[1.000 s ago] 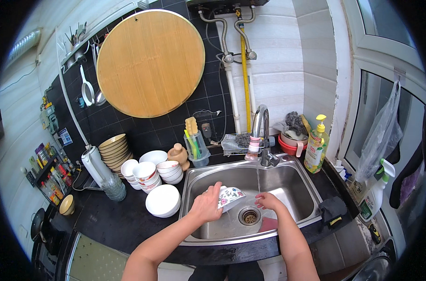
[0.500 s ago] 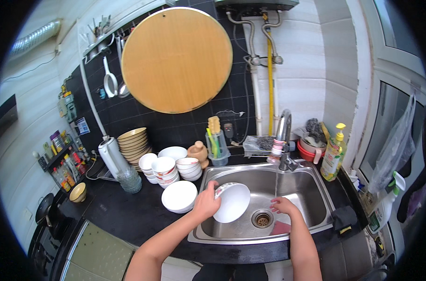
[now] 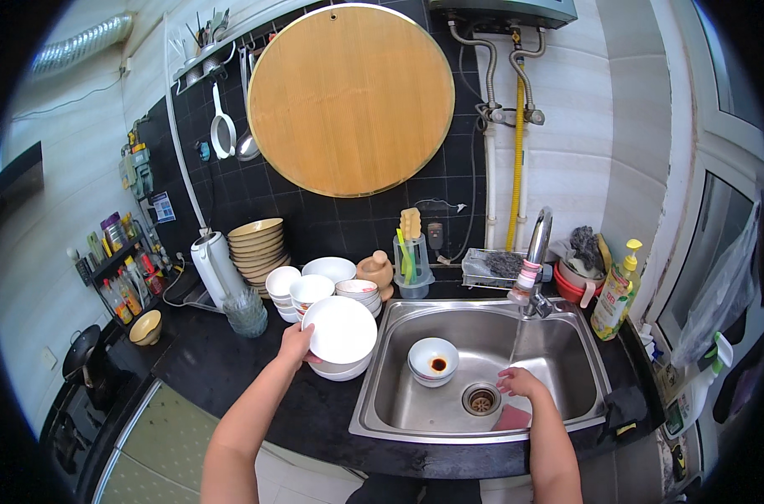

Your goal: The person washes a stack of white bowls in a kitchen sink using a pink sponge and running water. They scrub the inside and outside of each bowl, rinse it thoroughly, and place it on a stack of clean bowls on the counter to the left of the sink.

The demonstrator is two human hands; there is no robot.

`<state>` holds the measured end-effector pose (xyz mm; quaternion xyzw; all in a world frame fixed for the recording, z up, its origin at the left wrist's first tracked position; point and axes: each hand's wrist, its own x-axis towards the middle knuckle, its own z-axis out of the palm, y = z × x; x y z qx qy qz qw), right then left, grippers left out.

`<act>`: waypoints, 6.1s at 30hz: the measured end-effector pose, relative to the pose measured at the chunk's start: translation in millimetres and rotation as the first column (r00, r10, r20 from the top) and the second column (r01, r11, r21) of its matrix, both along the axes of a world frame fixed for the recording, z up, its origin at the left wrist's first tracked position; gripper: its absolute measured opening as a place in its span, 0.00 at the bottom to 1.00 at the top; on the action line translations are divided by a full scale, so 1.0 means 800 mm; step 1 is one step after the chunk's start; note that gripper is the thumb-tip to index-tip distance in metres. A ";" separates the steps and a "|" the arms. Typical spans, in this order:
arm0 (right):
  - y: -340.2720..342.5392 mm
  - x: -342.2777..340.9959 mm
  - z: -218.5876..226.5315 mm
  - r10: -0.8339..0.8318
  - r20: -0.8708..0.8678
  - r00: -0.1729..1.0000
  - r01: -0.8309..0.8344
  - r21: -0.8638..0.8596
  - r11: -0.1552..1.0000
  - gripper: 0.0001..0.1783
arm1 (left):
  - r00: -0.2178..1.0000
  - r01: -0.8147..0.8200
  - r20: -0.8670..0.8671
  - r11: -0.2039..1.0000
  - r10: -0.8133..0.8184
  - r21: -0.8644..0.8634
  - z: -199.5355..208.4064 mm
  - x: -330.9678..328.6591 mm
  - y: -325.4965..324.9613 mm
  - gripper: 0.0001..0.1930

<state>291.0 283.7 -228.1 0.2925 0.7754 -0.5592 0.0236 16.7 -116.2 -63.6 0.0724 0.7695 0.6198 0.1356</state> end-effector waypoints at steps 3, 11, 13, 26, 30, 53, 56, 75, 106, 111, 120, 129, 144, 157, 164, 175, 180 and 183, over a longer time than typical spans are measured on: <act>-0.004 -0.003 -0.001 0.035 0.056 0.998 -0.035 0.000 0.999 0.21 | 0.997 -0.079 -0.018 0.995 0.078 -0.059 -0.012 -0.011 -0.014 0.19; -0.008 -0.010 -0.032 0.043 0.038 0.998 -0.041 -0.059 0.997 0.21 | 0.980 -0.096 -0.194 0.966 0.049 -0.241 -0.025 -0.030 -0.012 0.12; -0.028 -0.019 -0.014 0.108 0.009 0.994 -0.109 0.054 0.993 0.20 | 0.970 -0.089 -0.242 0.959 0.023 -0.269 -0.026 -0.030 -0.012 0.11; -0.112 -0.158 -0.029 0.489 0.082 0.868 -0.285 0.890 0.356 0.16 | 0.860 -0.169 -0.468 0.750 -0.204 -0.639 -0.027 -0.032 -0.018 0.18; -0.121 -0.173 -0.039 0.374 0.263 0.889 -0.410 0.821 0.397 0.16 | 0.765 -0.278 -0.632 0.825 -0.119 -0.492 -0.028 -0.024 -0.020 0.16; -0.016 -0.021 0.020 -0.213 -0.428 0.878 0.368 0.320 0.873 0.16 | 0.660 0.417 -0.696 0.909 -0.282 0.027 -0.044 0.125 0.141 0.06; 0.004 -0.016 0.010 -0.407 -0.420 0.811 0.398 -0.114 0.910 0.18 | 0.796 0.434 -0.518 0.891 -0.311 0.132 -0.096 0.126 0.189 0.06; 0.027 0.009 0.039 -0.854 -0.298 0.427 0.185 -0.895 0.405 0.21 | 0.715 0.420 0.417 0.822 -0.561 0.386 -0.203 0.211 0.364 0.20; 0.043 -0.001 0.012 -0.848 -0.266 0.459 0.233 -0.885 0.403 0.17 | 0.330 0.409 0.247 0.374 -0.911 0.832 -0.165 0.187 0.346 0.18; 0.034 -0.011 0.035 -0.779 -0.295 0.553 0.285 -0.812 0.510 0.22 | 0.444 0.619 0.135 0.412 -0.886 0.669 -0.157 0.202 0.349 0.17; -0.032 -0.028 0.072 0.163 -0.449 0.879 0.361 0.848 0.387 0.24 | 0.547 0.726 0.079 0.519 -0.834 0.452 -0.204 0.200 0.360 0.16; 0.034 0.005 0.025 -0.590 -0.139 0.795 0.572 -0.149 0.806 0.21 | 0.237 0.739 -0.595 0.540 -0.768 -0.403 -0.176 0.204 0.342 0.07; -0.004 -0.013 0.035 -0.507 -0.243 0.827 0.523 0.000 0.852 0.26 | 0.669 0.467 0.350 0.737 -0.655 0.489 -0.168 0.195 0.348 0.29; 0.001 -0.032 -0.006 -0.249 0.114 0.962 0.249 0.019 0.968 0.28 | 0.899 0.406 -0.324 0.838 -0.295 0.365 -0.198 0.203 0.363 0.35; 0.018 -0.023 -0.016 -0.445 -0.157 0.882 0.466 0.438 0.769 0.28 | 0.865 0.501 -0.072 0.859 -0.496 0.103 -0.185 0.183 0.348 0.36; 0.014 -0.029 -0.023 -0.435 -0.225 0.872 0.489 0.445 0.750 0.22 | 0.839 0.441 0.177 0.833 -0.515 0.336 -0.164 0.193 0.342 0.39; -0.012 -0.030 0.008 -0.397 0.012 0.918 0.394 -0.148 0.907 0.22 | 0.901 0.281 -0.386 0.943 -0.197 0.176 -0.191 0.218 0.356 0.38; -0.008 -0.028 0.007 -0.349 -0.080 0.934 0.358 0.206 0.911 0.24 | 0.901 0.429 -0.186 0.869 -0.392 0.246 -0.205 0.196 0.357 0.39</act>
